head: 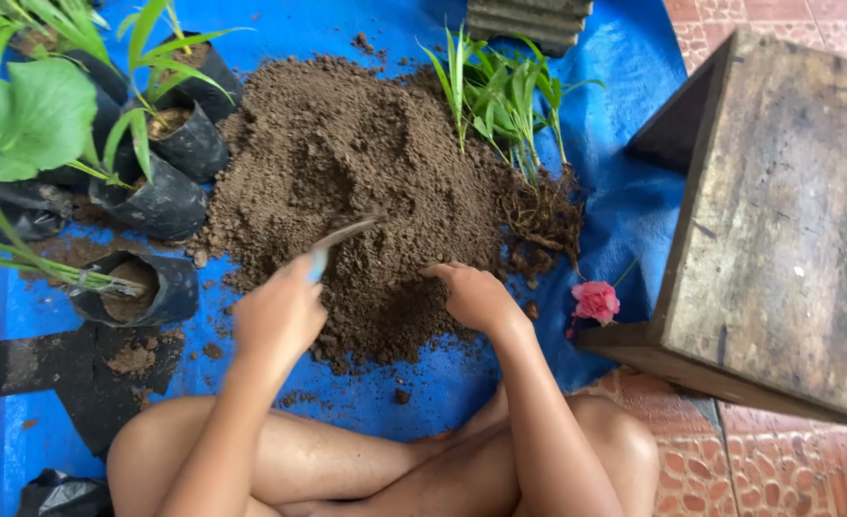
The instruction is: A person sitting on the floor uses a hand trowel to scoop and pile soil on a blue tarp, preparing it for planting.
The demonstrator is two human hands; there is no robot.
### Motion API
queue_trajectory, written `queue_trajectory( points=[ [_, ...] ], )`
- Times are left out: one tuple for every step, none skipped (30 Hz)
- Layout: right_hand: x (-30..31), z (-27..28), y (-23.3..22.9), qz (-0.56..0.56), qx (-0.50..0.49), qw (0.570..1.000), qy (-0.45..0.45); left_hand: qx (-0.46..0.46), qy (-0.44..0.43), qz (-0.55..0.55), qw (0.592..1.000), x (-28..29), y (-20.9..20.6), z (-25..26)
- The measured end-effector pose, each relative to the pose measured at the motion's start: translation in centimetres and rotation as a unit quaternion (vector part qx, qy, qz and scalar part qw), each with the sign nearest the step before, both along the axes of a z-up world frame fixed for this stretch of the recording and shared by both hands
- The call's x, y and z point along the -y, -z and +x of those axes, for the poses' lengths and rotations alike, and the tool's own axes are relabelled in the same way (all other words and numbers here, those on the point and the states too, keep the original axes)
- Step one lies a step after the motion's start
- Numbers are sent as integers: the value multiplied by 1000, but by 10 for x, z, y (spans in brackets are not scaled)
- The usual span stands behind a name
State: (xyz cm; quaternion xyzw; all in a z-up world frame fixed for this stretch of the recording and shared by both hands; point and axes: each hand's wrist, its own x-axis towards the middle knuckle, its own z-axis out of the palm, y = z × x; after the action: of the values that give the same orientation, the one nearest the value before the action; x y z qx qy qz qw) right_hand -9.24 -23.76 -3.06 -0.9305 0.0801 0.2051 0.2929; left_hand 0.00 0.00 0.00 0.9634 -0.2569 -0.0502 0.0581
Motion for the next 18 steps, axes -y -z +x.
queue_trajectory(
  points=[
    [1,0,16,2,-3,1000,6,-3,6,2,1000,-23,0,-21],
    [1,-1,33,-11,26,999,33,-84,-95,16,992,-47,-1,-41],
    [4,4,47,-28,61,996,58,-158,-198,27,967,-71,-2,-58],
    [6,5,56,-30,62,996,62,-157,-194,26,968,-91,55,-62],
    [6,6,66,-39,50,995,72,-244,-249,-94,933,-124,106,-82],
    [5,8,76,-49,39,995,82,-325,-297,-212,873,-168,148,-112],
    [7,8,81,-49,36,995,79,-327,-300,-212,871,-146,142,-121],
    [7,8,86,-57,6,994,89,-353,-264,-164,882,-125,137,-130],
    [6,10,90,-65,-22,993,92,-376,-231,-118,889,-105,131,-140],
    [6,8,92,-65,-24,994,84,-378,-239,-121,886,-80,136,-139],
    [8,7,93,-67,-37,992,96,-402,-229,-191,866,-52,141,-133],
    [12,6,93,-69,-49,991,108,-423,-218,-260,840,-24,146,-127],
    [20,8,108,-71,-49,990,108,-423,-217,-262,840,0,157,-118],
    [30,10,122,-35,-58,993,99,-399,-245,-319,824,25,168,-109],
    [38,11,137,1,-67,993,92,-373,-270,-374,805,49,179,-100],
    [36,7,131,0,-67,993,94,-375,-269,-374,805,62,185,-94],
    [36,6,124,-3,-66,994,88,-377,-265,-417,783,77,191,-83],
    [36,5,118,-7,-66,994,81,-380,-261,-460,759,92,198,-73]
  ],
)
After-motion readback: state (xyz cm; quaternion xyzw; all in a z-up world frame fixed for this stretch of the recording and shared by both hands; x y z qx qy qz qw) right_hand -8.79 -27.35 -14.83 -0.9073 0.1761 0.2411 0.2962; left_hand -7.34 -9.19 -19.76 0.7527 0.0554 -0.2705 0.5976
